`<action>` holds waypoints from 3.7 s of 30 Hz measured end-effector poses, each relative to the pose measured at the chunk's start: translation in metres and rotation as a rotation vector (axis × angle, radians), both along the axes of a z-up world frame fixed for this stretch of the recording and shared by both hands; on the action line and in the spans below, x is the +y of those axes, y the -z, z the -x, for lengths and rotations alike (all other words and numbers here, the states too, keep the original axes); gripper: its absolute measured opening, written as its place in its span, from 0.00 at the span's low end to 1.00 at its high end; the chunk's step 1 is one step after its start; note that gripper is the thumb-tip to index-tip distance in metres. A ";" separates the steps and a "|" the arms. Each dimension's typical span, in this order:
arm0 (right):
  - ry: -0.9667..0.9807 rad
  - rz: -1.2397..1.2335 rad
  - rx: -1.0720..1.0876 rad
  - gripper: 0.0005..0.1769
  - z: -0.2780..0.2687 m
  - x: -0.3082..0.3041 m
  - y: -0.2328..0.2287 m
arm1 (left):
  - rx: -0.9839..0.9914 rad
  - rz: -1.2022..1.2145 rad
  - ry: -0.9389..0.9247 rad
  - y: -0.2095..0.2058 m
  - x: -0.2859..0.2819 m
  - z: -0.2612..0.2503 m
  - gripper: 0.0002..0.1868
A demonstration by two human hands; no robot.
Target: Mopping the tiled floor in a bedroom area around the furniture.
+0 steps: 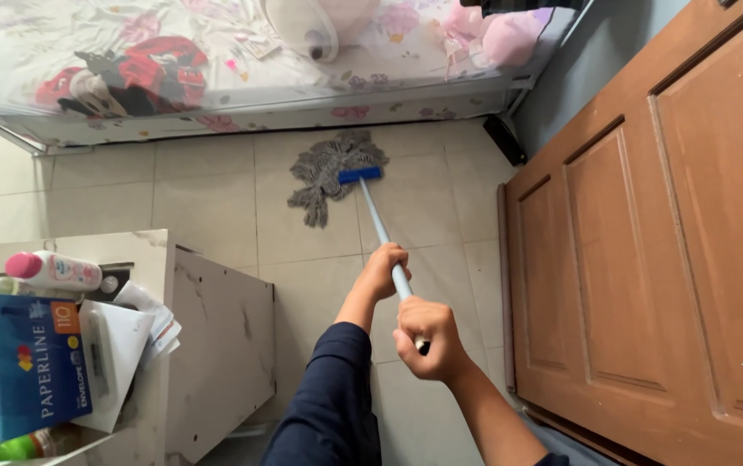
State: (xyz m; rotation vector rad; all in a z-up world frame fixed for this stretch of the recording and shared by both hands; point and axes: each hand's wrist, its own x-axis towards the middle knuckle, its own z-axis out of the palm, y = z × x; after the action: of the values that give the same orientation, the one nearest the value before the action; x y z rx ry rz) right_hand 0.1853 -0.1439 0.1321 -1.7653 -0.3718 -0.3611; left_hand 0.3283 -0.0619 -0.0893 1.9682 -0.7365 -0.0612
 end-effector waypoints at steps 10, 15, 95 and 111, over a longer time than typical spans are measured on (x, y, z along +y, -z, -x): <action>0.087 -0.062 0.102 0.16 0.064 0.007 -0.027 | 0.083 -0.021 -0.033 -0.020 0.004 0.068 0.13; 0.079 -0.147 0.173 0.12 0.121 0.000 -0.050 | 0.118 0.046 -0.064 -0.051 0.005 0.132 0.16; -0.031 0.121 0.106 0.17 0.105 0.041 0.003 | 0.108 -0.044 0.030 -0.005 0.038 0.103 0.15; 0.031 0.124 0.216 0.19 0.249 0.024 -0.051 | 0.163 0.136 -0.002 0.009 0.021 0.248 0.16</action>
State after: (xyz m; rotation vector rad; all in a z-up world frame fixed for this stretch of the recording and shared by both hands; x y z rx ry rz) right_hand -0.0641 -0.1196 0.1832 -1.9118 -0.2165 -0.1693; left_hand 0.0808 -0.0407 -0.0980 1.8109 -0.6165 -0.1641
